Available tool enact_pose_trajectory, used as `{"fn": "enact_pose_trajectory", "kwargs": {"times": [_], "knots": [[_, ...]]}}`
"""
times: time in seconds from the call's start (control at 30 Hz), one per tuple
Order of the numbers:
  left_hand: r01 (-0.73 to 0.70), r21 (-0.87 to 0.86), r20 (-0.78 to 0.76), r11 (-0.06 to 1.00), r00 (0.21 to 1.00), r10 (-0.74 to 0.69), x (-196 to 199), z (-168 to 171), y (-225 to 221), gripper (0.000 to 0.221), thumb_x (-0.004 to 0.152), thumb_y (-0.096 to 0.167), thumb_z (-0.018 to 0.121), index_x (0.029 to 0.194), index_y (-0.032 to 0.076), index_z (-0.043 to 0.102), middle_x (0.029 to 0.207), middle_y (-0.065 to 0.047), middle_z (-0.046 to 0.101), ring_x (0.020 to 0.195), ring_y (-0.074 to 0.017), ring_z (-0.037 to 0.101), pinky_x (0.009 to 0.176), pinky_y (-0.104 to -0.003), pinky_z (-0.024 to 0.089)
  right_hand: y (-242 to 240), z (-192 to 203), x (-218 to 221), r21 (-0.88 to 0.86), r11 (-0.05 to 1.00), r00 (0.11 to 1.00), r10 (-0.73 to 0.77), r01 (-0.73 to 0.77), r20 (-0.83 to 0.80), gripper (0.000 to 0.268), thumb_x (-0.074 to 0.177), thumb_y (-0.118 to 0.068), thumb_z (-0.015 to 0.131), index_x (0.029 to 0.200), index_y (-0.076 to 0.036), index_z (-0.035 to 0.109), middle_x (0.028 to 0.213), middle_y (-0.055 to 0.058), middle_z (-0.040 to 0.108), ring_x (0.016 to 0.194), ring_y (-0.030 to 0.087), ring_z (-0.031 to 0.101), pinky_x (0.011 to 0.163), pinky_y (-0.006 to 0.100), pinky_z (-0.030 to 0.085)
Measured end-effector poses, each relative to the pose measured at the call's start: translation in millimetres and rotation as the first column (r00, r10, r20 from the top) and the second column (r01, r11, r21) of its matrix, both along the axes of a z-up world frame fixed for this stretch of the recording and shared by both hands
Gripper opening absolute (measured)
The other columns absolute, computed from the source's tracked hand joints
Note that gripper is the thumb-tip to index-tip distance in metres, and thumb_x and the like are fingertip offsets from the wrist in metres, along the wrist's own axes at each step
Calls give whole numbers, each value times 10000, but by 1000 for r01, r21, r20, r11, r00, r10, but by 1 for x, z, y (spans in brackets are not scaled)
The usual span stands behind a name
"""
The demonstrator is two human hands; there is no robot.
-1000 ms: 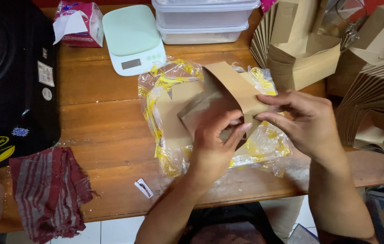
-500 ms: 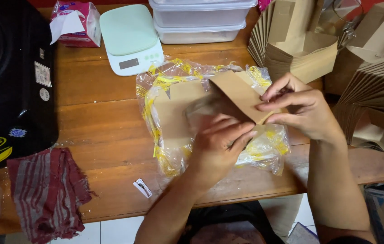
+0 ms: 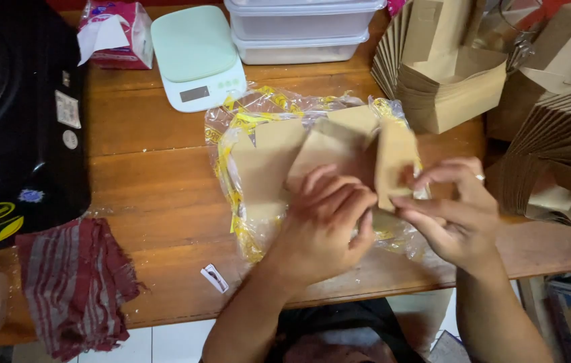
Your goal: Assembling a cardboard food box from a flat template by folding flaps and interlocking tabs
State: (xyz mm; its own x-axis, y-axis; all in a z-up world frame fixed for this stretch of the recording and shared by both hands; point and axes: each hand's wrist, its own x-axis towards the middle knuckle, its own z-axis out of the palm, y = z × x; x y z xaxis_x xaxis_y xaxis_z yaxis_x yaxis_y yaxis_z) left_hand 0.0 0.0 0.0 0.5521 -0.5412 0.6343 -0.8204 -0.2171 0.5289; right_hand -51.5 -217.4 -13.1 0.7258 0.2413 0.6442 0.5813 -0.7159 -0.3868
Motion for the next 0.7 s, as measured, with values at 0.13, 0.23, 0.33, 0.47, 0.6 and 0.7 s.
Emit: {"fn": "enact_pose_trajectory", "kwargs": {"times": [0.13, 0.23, 0.33, 0.47, 0.6, 0.7], "knots": [[106, -138, -146, 985, 981, -126, -2, -14, 9, 188, 683, -66, 500, 832, 43, 533, 875, -47, 614, 831, -233, 597, 1108, -572, 345, -24, -15, -16, 137, 964, 974, -228, 226, -5, 346, 1028, -266, 483, 928, -35, 720, 966, 172, 560, 948, 286, 535, 895, 421, 436], [25, -88, -148, 996, 988, -37, -11, -21, 23, 179, 738, -111, 458, 776, 45, 537, 908, -38, 568, 1005, -232, 616, 1184, -668, 148, -33, -31, -11, 330, 826, 885, -386, 457, -260, 130, 1058, 59, 589, 1184, 53, 621, 1152, 187, 577, 1074, 253, 558, 938, 314, 462], [-134, -190, -290, 973, 954, 74, -21, -36, 33, 230, 761, -140, 457, 724, 63, 558, 970, -69, 588, 1031, -270, 598, 1175, -609, 206, -25, -56, -7, 278, 802, 781, -331, 529, -530, 340, 1025, -79, 545, 1358, -7, 541, 1179, 140, 646, 1076, 214, 611, 937, 315, 487], [-350, -159, -527, 923, 821, 220, -14, -50, 42, 247, 904, 10, 498, 1129, 37, 598, 1262, -189, 560, 1263, -400, 505, 1142, -564, 274, -4, -60, -3, 418, 844, 885, -131, 336, -446, 394, 978, 35, 554, 1368, 78, 521, 1156, 280, 649, 979, 349, 658, 840, 454, 524], [-296, 8, -608, 955, 757, 240, -4, -60, 36, 509, 1011, 156, 492, 1430, -103, 362, 1412, -356, 425, 1357, -504, 352, 1180, -577, 99, 1, -46, 6, 174, 938, 846, -178, 300, -503, 393, 963, -105, 592, 1336, 18, 579, 1197, 245, 654, 1035, 430, 640, 860, 535, 508], [-240, 71, -510, 968, 825, 242, 3, -91, 29, 537, 936, 18, 492, 1454, -49, 369, 1419, -297, 465, 1364, -447, 385, 1165, -601, 99, 2, -47, 11, 81, 959, 838, -193, 271, -510, 407, 986, -217, 560, 1346, -30, 580, 1222, 185, 651, 1082, 433, 608, 885, 560, 481]]}}
